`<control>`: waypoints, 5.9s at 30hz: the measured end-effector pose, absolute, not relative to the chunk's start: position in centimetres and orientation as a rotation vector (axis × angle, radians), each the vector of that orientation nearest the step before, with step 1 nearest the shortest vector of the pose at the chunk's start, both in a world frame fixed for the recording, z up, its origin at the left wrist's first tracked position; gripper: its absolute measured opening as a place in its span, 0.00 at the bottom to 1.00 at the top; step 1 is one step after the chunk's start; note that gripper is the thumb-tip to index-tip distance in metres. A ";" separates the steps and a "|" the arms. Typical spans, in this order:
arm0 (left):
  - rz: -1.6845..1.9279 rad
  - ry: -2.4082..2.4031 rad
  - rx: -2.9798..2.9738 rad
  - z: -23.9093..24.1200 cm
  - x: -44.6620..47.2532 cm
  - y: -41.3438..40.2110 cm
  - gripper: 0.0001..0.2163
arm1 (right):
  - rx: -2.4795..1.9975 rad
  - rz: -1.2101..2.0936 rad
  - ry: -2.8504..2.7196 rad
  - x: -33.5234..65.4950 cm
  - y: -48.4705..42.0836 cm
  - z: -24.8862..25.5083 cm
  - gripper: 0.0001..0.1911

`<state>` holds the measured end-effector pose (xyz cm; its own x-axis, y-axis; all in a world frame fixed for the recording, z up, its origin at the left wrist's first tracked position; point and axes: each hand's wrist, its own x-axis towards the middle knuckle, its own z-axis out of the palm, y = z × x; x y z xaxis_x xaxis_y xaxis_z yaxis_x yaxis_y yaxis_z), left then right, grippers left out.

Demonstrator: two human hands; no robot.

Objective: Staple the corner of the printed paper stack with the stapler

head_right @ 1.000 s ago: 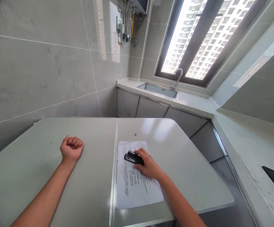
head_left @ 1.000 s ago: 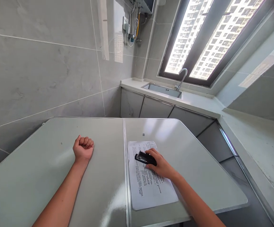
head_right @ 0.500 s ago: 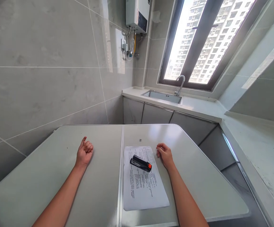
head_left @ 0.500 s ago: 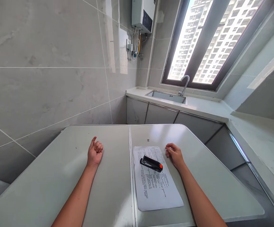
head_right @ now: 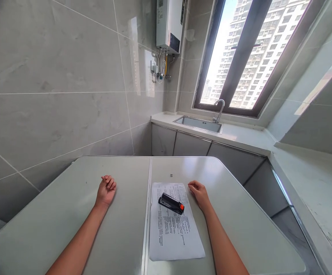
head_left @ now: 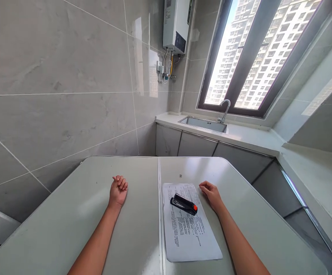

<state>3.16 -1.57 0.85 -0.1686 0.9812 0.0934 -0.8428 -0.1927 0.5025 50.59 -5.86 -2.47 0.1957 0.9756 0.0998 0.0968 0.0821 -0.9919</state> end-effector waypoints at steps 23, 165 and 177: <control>1.605 0.736 0.533 -1.5 3.6 -1.4 0.07 | -1.559 0.642 -1.631 50.6 -6.5 -3.4 0.16; 0.729 1.461 2.371 -1.4 0.7 0.4 0.09 | -1.471 0.703 -1.919 26.6 -8.4 -1.3 0.07; 1.204 1.604 1.909 -0.7 -0.1 0.5 0.08 | -1.517 0.700 -1.844 25.7 -9.3 -0.9 0.10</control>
<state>-0.07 0.49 -0.72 -0.0133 0.9298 0.3679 0.6126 -0.2832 0.7379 25.71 -9.35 -0.95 -0.1273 0.9815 0.1426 0.6400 0.1912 -0.7442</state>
